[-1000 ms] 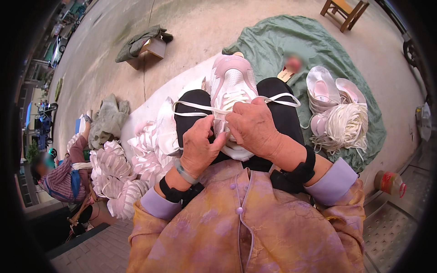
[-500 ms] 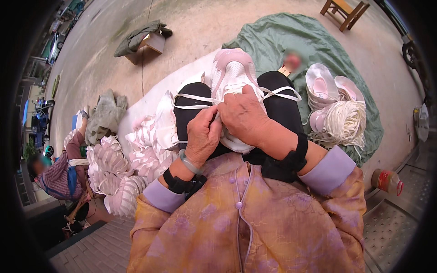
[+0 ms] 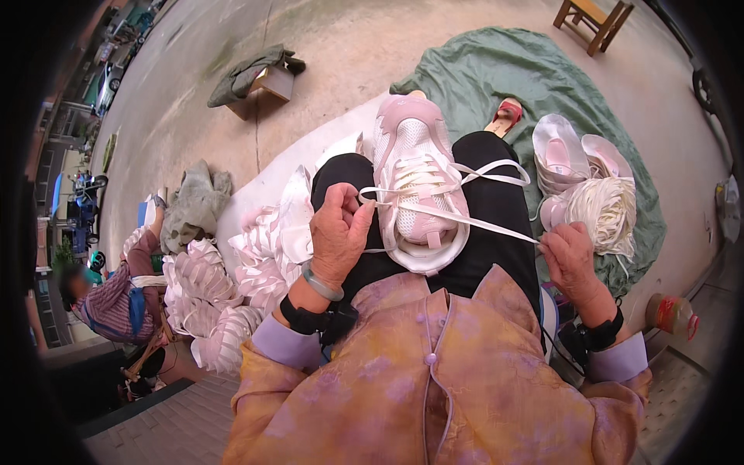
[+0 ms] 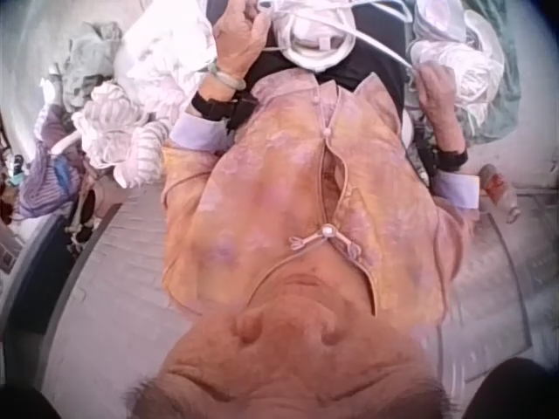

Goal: The recorder is lacing a pink shoe while sitting on the floor with other shoe components nearby.

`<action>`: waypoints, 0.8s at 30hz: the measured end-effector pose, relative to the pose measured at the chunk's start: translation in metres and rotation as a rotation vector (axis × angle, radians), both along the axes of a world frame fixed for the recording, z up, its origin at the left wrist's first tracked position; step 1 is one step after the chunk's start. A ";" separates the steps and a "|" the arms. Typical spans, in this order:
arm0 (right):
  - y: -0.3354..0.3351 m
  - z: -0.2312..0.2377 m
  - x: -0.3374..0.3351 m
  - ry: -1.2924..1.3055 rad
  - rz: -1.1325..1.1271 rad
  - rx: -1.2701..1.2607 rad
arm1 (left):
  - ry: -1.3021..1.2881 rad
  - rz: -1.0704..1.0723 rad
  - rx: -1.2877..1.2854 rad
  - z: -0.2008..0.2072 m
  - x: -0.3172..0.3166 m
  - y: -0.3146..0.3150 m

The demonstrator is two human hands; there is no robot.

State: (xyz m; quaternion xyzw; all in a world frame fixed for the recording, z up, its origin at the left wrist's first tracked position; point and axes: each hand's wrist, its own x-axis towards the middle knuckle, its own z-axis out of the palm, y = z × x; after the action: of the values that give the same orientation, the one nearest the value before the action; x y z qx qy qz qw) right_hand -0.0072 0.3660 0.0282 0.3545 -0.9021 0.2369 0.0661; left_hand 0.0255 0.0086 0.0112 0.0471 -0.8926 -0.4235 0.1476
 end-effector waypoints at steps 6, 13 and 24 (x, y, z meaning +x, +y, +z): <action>-0.042 0.001 -0.020 0.003 0.014 -0.033 | 0.015 -0.021 0.092 0.001 -0.017 -0.006; -0.092 0.002 -0.022 -0.001 0.176 -0.216 | -0.400 -0.188 1.086 0.023 -0.023 -0.017; -0.086 -0.002 -0.019 -0.160 0.206 -0.321 | -0.396 -0.216 1.152 0.017 -0.029 -0.013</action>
State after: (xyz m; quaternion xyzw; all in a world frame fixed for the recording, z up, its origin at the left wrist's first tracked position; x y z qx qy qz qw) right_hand -0.0263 0.2805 0.0262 0.4098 -0.8142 0.4104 0.0253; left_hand -0.0032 -0.0041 0.0283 0.1064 -0.5307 -0.8331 -0.1139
